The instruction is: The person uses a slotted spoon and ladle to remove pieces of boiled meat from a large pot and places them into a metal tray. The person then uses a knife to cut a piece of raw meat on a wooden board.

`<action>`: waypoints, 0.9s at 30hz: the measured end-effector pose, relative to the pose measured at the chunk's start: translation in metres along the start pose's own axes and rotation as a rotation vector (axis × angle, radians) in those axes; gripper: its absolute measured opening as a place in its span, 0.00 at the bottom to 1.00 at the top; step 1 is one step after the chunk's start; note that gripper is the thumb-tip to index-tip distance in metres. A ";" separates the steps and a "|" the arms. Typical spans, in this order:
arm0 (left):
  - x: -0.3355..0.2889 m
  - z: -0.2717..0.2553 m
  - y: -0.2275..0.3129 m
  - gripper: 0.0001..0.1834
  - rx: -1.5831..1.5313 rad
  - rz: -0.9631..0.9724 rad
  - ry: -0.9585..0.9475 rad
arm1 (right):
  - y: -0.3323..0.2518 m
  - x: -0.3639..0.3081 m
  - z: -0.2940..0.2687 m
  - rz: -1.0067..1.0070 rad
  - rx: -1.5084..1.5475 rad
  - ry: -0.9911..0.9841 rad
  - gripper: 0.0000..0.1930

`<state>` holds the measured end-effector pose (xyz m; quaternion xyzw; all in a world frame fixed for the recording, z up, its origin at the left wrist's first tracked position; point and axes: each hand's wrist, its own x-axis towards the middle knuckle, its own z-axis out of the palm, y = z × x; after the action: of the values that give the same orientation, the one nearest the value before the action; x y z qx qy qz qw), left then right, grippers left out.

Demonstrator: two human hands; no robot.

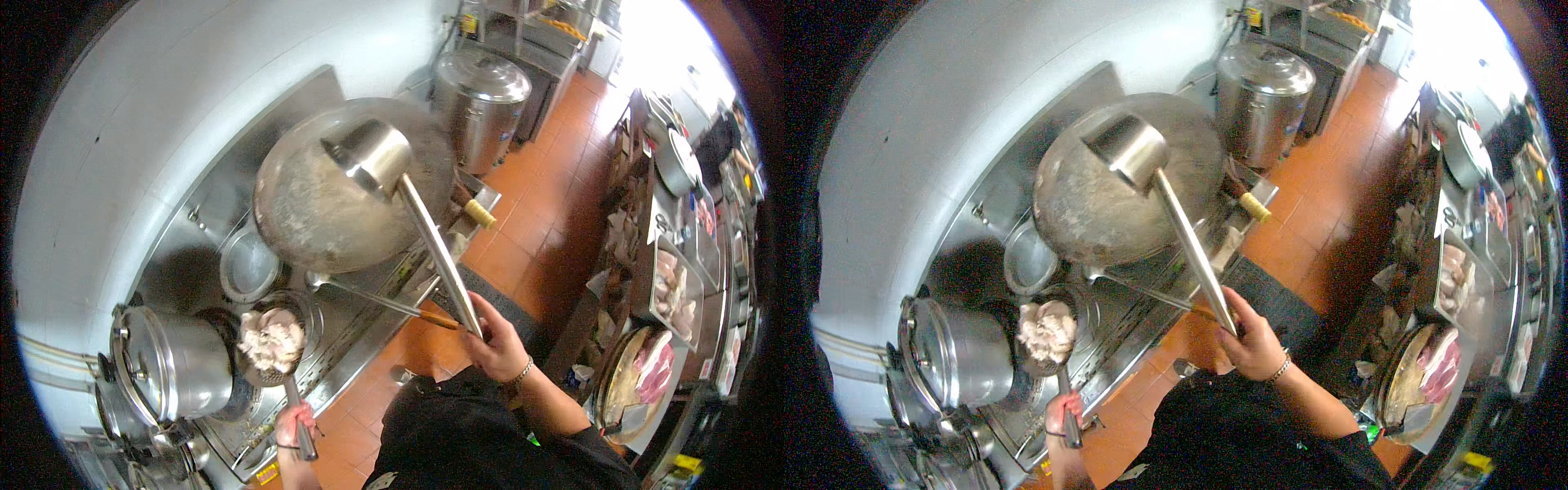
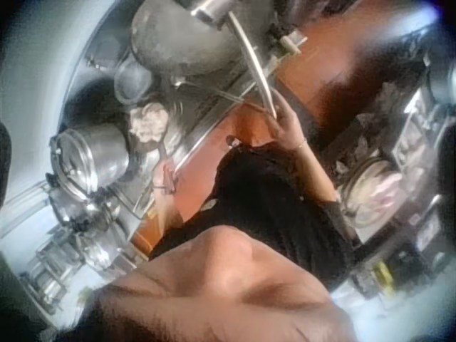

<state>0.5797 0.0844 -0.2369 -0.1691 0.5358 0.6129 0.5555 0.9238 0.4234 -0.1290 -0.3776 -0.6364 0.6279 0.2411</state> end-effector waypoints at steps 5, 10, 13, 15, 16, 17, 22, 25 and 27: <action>-0.056 0.087 -0.015 0.08 0.228 0.352 0.175 | 0.029 -0.028 -0.117 0.021 0.102 0.155 0.35; -0.098 0.213 -0.040 0.15 0.309 0.476 0.075 | 0.066 -0.050 -0.236 0.025 0.292 0.152 0.35; -0.108 0.307 -0.071 0.17 0.414 0.490 -0.002 | 0.081 -0.060 -0.296 0.019 0.476 0.021 0.34; -0.108 0.377 -0.099 0.20 0.488 0.385 -0.135 | 0.093 -0.070 -0.336 0.045 0.468 0.022 0.34; -0.104 0.412 -0.117 0.24 0.507 0.350 -0.203 | 0.098 -0.075 -0.352 0.041 0.464 0.018 0.34; -0.102 0.442 -0.141 0.24 0.684 0.339 -0.219 | 0.103 -0.077 -0.362 -0.041 0.473 0.071 0.34; -0.059 0.600 -0.222 0.26 0.946 -0.045 -0.584 | 0.126 -0.148 -0.444 -0.140 0.522 0.394 0.35; -0.033 0.689 -0.270 0.28 1.152 -0.179 -0.771 | 0.135 -0.216 -0.481 -0.005 0.250 0.737 0.36; -0.021 0.751 -0.310 0.25 1.353 -0.163 -0.947 | 0.136 -0.264 -0.494 0.114 0.143 0.980 0.36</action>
<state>1.1453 0.6490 -0.0886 0.4393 0.4841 0.1223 0.7468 1.4915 0.5114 -0.1719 -0.6449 -0.3820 0.4307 0.5026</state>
